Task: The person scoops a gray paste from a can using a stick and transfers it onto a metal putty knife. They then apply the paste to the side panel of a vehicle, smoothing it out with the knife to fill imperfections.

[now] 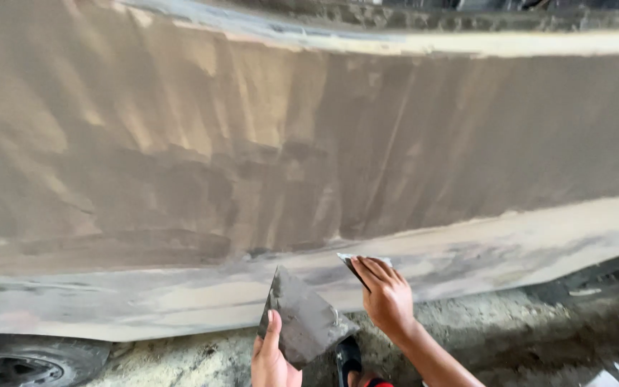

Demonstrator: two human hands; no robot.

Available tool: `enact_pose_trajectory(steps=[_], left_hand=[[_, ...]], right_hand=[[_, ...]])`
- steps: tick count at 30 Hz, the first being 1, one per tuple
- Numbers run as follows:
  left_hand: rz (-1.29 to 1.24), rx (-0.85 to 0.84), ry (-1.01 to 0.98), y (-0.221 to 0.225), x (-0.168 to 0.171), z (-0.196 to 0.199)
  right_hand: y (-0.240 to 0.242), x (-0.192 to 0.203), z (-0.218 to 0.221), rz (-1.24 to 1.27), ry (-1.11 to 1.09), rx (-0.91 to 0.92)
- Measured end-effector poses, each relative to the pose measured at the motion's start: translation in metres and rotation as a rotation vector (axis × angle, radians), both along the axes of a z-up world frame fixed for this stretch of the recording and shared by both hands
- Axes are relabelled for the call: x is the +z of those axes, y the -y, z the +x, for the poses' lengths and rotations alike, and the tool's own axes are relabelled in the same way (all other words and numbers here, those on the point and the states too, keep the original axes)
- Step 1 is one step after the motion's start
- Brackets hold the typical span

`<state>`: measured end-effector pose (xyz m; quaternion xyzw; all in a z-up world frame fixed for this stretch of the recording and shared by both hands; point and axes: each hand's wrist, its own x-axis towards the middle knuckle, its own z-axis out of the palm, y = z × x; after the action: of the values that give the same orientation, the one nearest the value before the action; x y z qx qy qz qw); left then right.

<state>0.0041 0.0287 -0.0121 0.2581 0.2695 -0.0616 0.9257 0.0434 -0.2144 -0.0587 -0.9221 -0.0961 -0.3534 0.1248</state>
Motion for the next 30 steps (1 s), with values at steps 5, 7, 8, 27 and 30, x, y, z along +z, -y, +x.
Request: enact_pose_trajectory(steps=[5, 7, 8, 27, 30], left_hand=[[0.008, -0.018, -0.034, -0.001, 0.01, 0.004], [0.011, -0.04, -0.045, 0.004, 0.015, 0.006], [-0.004, -0.047, -0.021, 0.006, 0.014, 0.007], [-0.025, -0.079, 0.13, -0.004, 0.037, 0.007], [-0.007, -0.093, 0.113, -0.006, 0.053, 0.002]], right_hand=[[-0.003, 0.188, 0.023, -0.102, 0.161, 0.0], [-0.008, 0.259, 0.028, -0.189, 0.235, -0.057], [-0.015, 0.29, 0.03, -0.243, 0.332, -0.068], [-0.046, 0.362, 0.057, -0.338, 0.381, -0.049], [-0.043, 0.348, 0.076, -0.349, 0.417, -0.058]])
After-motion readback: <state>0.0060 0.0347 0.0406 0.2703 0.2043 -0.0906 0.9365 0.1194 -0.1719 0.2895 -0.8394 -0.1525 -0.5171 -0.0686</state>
